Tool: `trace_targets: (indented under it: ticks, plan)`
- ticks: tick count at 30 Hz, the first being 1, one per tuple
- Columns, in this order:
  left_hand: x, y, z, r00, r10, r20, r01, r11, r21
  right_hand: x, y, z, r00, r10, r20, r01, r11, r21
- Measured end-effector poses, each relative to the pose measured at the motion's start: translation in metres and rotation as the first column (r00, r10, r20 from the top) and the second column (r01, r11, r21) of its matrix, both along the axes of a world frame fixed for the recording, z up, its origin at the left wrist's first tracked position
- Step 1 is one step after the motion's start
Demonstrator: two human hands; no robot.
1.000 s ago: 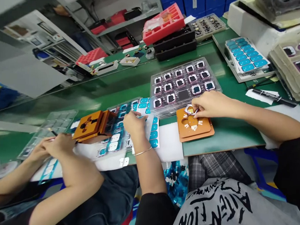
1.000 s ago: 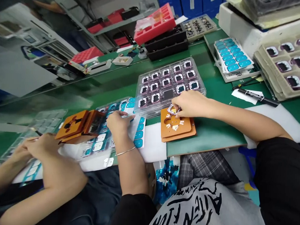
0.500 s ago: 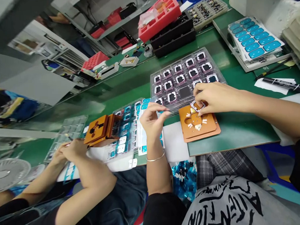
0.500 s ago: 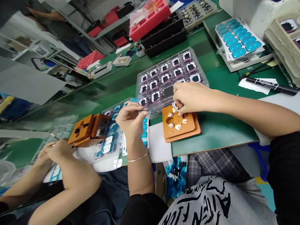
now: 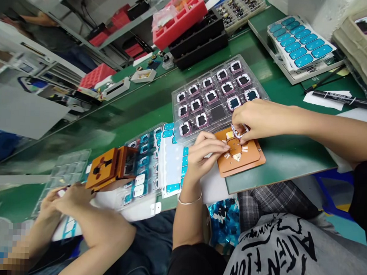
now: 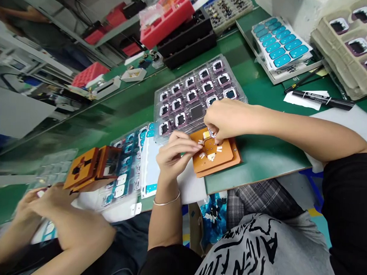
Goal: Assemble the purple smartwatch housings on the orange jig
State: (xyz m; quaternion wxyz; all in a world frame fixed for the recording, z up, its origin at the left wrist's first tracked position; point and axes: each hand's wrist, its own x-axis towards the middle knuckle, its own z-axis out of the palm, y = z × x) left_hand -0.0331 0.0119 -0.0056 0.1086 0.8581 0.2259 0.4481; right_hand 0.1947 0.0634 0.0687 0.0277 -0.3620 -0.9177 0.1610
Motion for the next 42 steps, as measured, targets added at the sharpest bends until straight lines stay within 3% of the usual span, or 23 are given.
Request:
trace_targets:
  ticks: [6,13,19,26,33,42]
  plan:
    - [0.004,-0.005,0.000,0.994,-0.106,0.005,0.106,0.993,-0.046,0.004,0.001,-0.003,0.999,0.034,-0.029,-0.033,0.998,0.053]
    - [0.004,-0.004,-0.001,0.989,-0.012,-0.148,0.016,1.000,0.027,0.002,0.001,-0.006,1.000,-0.006,0.023,0.005,1.000,0.031]
    - [0.001,-0.004,-0.002,0.977,-0.062,-0.203,0.071,0.997,0.035,0.004,-0.002,0.002,0.998,-0.018,0.057,0.016,0.999,0.036]
    - [0.001,-0.004,0.000,0.959,0.115,-0.260,-0.069,0.982,0.178,0.003,-0.010,0.010,0.998,0.024,0.061,-0.026,0.999,0.026]
    - [0.001,-0.008,0.003,0.951,0.289,-0.107,-0.273,0.952,0.141,-0.010,-0.027,0.005,0.999,0.034,-0.028,-0.035,0.999,-0.028]
    - [0.000,-0.007,0.001,0.913,0.339,-0.226,-0.316,0.939,0.133,-0.012,-0.036,0.002,1.000,-0.006,0.023,0.005,1.000,0.028]
